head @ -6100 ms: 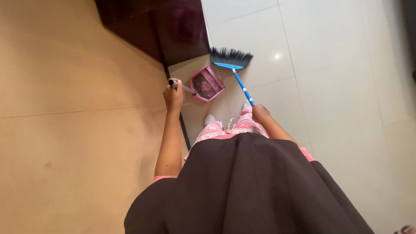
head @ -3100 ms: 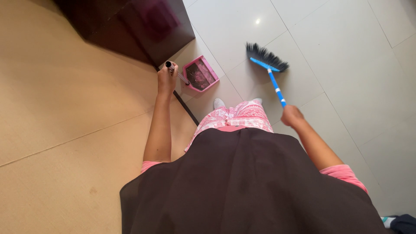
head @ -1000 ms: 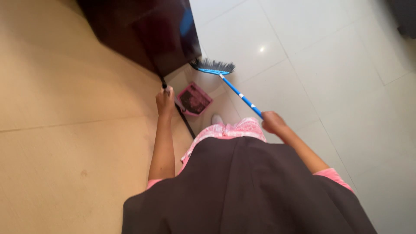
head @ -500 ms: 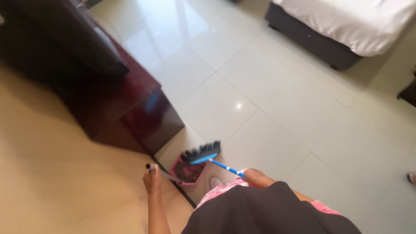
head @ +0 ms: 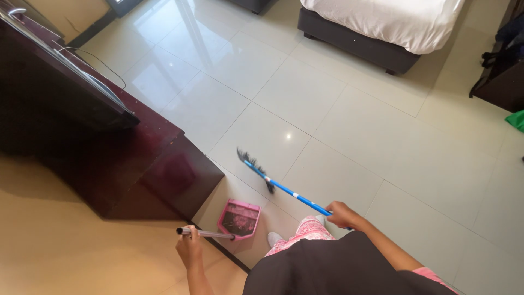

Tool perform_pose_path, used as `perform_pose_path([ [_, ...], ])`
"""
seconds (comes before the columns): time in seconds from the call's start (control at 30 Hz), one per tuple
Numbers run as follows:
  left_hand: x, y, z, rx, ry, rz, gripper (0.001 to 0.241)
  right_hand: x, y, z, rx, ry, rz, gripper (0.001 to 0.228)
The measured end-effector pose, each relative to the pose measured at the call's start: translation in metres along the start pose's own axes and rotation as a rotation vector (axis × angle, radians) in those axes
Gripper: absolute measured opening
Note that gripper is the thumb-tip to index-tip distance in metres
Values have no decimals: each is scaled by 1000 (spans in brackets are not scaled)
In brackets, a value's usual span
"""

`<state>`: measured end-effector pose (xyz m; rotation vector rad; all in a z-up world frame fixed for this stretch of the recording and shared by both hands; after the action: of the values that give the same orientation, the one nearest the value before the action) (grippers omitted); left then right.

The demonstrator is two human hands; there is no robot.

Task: The person sweeps the tiled floor using a blue broom and a pink dustpan. They move around the room, sweeping debris from near a wooden cabinet and between two beds into the dustpan.

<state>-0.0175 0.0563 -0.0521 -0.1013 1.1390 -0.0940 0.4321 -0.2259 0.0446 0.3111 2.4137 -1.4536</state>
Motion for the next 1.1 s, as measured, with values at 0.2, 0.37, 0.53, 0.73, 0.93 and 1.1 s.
perform_pose_path([
  [0.2, 12, 10, 38, 26, -39, -80, 47, 62, 76, 15, -39, -326, 91, 17],
  [0.37, 41, 24, 46, 68, -97, -45, 36, 91, 93, 22, -31, -366, 17, 19],
  [0.53, 58, 33, 49, 75, -136, 37, 22, 77, 78, 32, -88, -306, -7, 16],
  [0.73, 55, 31, 70, 113, -98, -13, 20, 32, 60, 63, -290, -254, 30, 37],
  [0.93, 53, 32, 81, 138, -129, -16, 17, -20, 86, 114, -114, -11, 123, 58],
  [1.1, 44, 31, 102, 183, -115, -38, 18, -23, 96, 110, -212, -125, 322, 29],
])
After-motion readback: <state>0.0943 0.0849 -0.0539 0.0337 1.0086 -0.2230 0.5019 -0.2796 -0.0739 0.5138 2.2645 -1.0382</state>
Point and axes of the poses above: each hand's wrist, its own y-axis towards the middle knuckle, its own x-axis out of the palm, z = x × y, the point moved 4 cm from there along y, towards the middle knuckle, and after that the axes turned 14 degrees about y, right-handed, at the moved point
